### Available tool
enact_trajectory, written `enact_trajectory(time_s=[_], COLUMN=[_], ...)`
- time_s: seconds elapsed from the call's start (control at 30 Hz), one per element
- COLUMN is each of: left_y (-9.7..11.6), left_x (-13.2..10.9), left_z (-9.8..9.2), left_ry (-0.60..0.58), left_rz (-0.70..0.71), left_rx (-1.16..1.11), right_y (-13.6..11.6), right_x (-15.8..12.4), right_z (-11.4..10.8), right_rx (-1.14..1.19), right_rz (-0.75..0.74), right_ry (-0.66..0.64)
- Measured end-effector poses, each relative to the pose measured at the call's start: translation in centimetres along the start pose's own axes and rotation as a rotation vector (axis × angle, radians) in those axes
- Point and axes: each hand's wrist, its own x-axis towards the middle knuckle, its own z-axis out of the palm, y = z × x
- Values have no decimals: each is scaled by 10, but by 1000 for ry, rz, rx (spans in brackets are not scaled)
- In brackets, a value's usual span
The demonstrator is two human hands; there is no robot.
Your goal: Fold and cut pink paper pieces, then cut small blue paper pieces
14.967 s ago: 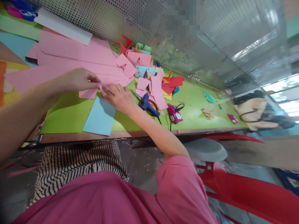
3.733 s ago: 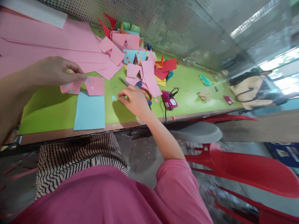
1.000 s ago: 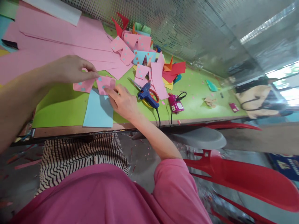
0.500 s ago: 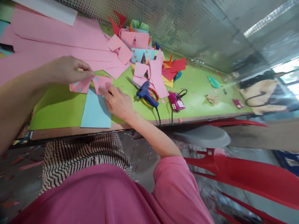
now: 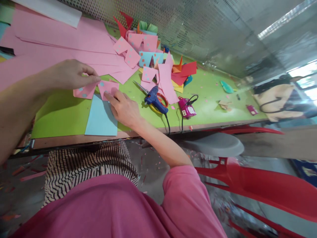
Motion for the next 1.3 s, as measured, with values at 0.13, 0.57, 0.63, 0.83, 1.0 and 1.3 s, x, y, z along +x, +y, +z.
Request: enact_trajectory(time_s=[0.13,0.57,0.63,0.83,1.0,1.3], left_y=[0,-6,-7,-5,-2,-5], left_x=[-1,-1,-1,-2,-2,1], left_z=[1,1,2,1,1,3], left_ry=[10,20,23,-2,7,3], left_rz=[10,51,57,21,43,18], left_rx=[-11,-13,-12,13,28,-13], right_y=[-1,84,99,119,123,60], right_x=[2,-61,-66,-59,-60,-61], right_z=[2,-31,-25,-15,-25,-39], right_rx=[40,-64,-52,-54,70,1228], right_rz=[1,413,385,441,432,398], right_ry=[9,70,8,-9,50,147])
